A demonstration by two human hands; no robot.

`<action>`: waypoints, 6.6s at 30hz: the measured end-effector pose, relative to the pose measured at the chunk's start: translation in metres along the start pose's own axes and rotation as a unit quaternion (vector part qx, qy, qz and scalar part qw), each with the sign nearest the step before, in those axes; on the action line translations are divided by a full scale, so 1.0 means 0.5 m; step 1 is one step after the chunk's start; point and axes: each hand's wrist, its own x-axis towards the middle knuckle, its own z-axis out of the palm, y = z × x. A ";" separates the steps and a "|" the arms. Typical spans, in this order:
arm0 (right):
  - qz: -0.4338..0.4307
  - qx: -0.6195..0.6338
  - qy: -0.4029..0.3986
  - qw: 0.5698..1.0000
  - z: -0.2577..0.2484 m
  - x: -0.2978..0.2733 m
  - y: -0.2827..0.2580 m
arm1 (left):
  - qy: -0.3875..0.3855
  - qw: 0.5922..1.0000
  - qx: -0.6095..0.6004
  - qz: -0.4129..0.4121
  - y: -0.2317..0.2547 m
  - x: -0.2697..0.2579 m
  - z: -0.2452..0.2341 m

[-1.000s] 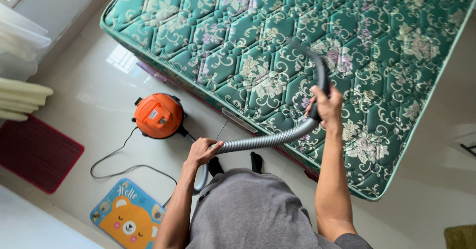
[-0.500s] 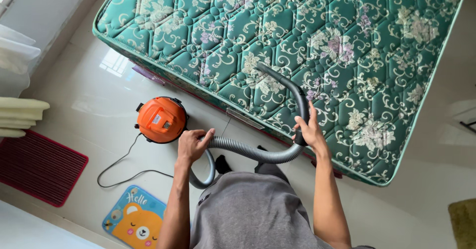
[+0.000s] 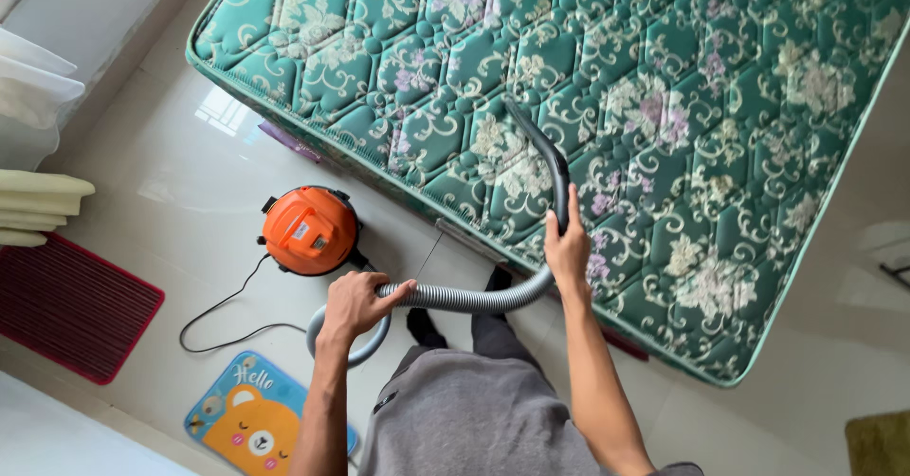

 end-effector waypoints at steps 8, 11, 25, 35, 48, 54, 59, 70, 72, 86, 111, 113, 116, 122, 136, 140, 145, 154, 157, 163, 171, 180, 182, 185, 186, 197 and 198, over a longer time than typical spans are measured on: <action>-0.091 -0.100 0.019 0.991 -0.042 0.185 0.018 | 0.094 0.992 -0.078 -0.041 0.081 0.095 0.039; -0.021 -0.088 -0.049 0.995 -0.134 0.151 0.000 | 0.102 0.989 -0.098 -0.033 0.111 0.120 0.042; -0.045 -0.131 -0.049 0.989 -0.057 0.242 0.145 | 0.120 0.990 -0.038 -0.071 0.246 0.203 0.083; -0.021 -0.086 -0.076 0.993 -0.154 0.370 0.115 | 0.182 0.974 -0.092 -0.095 0.277 0.201 0.086; 0.033 -0.040 -0.116 0.992 -0.148 0.240 0.034 | 0.076 0.994 -0.081 -0.014 0.230 0.268 0.056; 0.042 0.022 -0.081 0.996 -0.004 0.419 0.046 | 0.102 0.989 -0.110 -0.003 0.163 0.291 0.019; 0.028 -0.008 -0.065 0.997 0.042 0.499 -0.003 | 0.076 0.982 -0.172 -0.016 0.131 0.321 -0.007; 0.199 0.038 -0.123 0.971 -0.087 0.192 -0.190 | 0.014 0.976 -0.204 0.072 0.021 0.372 -0.071; 0.188 0.035 -0.096 0.977 -0.076 0.150 -0.179 | 0.004 0.972 -0.206 0.113 0.010 0.366 -0.069; 0.062 -0.059 0.017 0.996 0.152 0.459 -0.076 | 0.048 0.979 -0.188 0.066 0.001 0.385 -0.072; 0.035 0.045 -0.041 0.998 0.114 0.442 -0.071 | 0.061 0.983 -0.167 0.050 0.017 0.337 -0.053; 0.065 0.062 -0.075 0.993 0.080 0.416 -0.089 | 0.066 0.979 -0.188 0.043 0.021 0.330 -0.044; 0.061 0.065 -0.139 0.986 0.000 0.333 -0.121 | 0.077 0.974 -0.211 0.037 0.022 0.305 -0.034; 0.137 -0.055 -0.216 0.965 -0.067 0.228 -0.149 | 0.055 0.974 -0.221 0.006 0.047 0.262 -0.004; -0.110 -0.086 -0.125 0.982 0.076 0.424 -0.035 | 0.175 0.961 -0.202 -0.066 0.145 0.201 0.080; -0.074 -0.099 -0.170 0.978 -0.056 0.316 -0.031 | 0.178 0.957 -0.217 -0.074 0.154 0.176 0.114; -0.014 -0.131 -0.207 0.970 -0.134 0.245 -0.005 | 0.173 0.960 -0.208 -0.069 0.168 0.149 0.160; -0.056 -0.043 -0.093 0.993 0.036 0.415 0.069 | 0.167 0.966 -0.174 -0.098 0.184 0.160 0.159; 0.001 -0.027 -0.117 0.993 0.042 0.419 0.055 | 0.202 0.961 -0.170 -0.088 0.170 0.154 0.151; -0.044 -0.050 -0.138 0.988 0.000 0.266 -0.015 | 0.210 0.956 -0.185 -0.091 0.104 0.121 0.120; -0.049 -0.140 -0.185 0.971 0.042 0.096 -0.063 | 0.200 0.952 -0.194 -0.123 0.008 0.042 0.096; -0.030 -0.105 -0.082 0.991 0.129 0.232 -0.085 | 0.228 0.948 -0.196 -0.107 -0.007 0.015 0.099; -0.046 -0.105 -0.067 0.991 0.114 0.213 -0.111 | 0.239 0.938 -0.231 -0.102 -0.018 0.012 0.090; -0.019 -0.100 -0.118 0.988 0.047 0.139 -0.142 | 0.205 0.939 -0.244 -0.127 -0.045 -0.005 0.076; 0.018 -0.101 -0.142 0.985 0.023 0.112 -0.149 | 0.201 0.940 -0.244 -0.127 -0.051 -0.013 0.076; 0.024 -0.109 -0.112 0.987 0.103 0.081 -0.128 | 0.168 0.953 -0.243 -0.069 -0.076 -0.026 0.065; -0.005 -0.092 -0.089 0.992 0.123 0.107 -0.126 | 0.167 0.953 -0.242 -0.065 -0.078 -0.022 0.063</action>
